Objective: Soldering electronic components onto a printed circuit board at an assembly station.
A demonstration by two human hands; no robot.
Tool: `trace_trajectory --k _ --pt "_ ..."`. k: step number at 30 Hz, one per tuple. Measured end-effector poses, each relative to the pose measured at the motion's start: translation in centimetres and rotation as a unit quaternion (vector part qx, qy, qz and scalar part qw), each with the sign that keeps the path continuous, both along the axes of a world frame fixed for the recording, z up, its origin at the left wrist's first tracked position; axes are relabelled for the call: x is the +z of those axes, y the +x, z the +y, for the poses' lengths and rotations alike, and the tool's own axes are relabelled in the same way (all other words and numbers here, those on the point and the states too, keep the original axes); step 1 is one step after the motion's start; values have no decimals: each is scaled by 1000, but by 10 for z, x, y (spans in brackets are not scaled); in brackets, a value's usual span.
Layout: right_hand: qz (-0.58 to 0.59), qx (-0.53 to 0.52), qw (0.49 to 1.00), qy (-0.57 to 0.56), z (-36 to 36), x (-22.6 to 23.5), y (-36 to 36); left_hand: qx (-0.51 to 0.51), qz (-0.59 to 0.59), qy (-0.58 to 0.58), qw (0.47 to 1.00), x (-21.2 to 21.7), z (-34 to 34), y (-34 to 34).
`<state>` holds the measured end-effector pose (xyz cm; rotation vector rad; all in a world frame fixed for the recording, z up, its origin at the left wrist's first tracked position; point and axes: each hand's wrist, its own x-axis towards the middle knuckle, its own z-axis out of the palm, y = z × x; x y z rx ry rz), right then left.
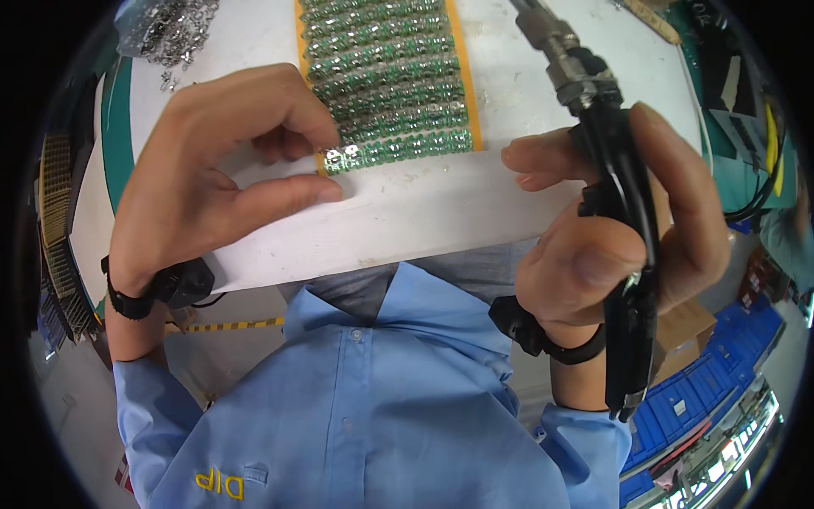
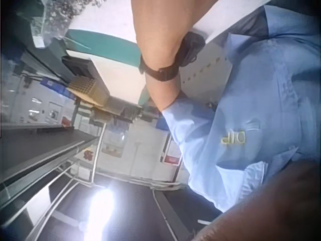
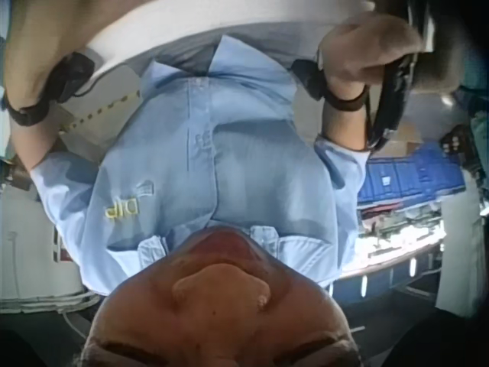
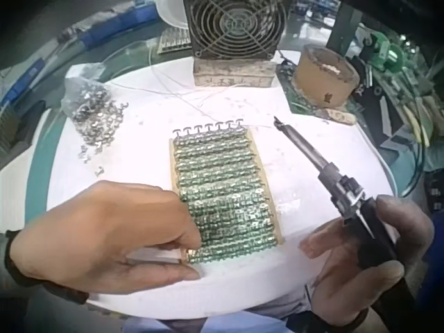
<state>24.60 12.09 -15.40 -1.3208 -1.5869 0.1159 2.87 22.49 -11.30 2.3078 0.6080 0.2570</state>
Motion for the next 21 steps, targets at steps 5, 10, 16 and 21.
trace_trajectory --k 5,10,16,21 --pt "43 -13 999 -4 -4 2 -4 35 -14 6 999 15 -7 -8" --pt "49 -21 998 -29 -7 3 -8 348 -106 -34 931 18 9 -71" --pt "72 -18 996 -39 -7 -4 -8 301 -58 108 946 -2 16 -78" --pt "51 12 998 -32 -10 -1 -3 239 51 89 966 5 30 -67"
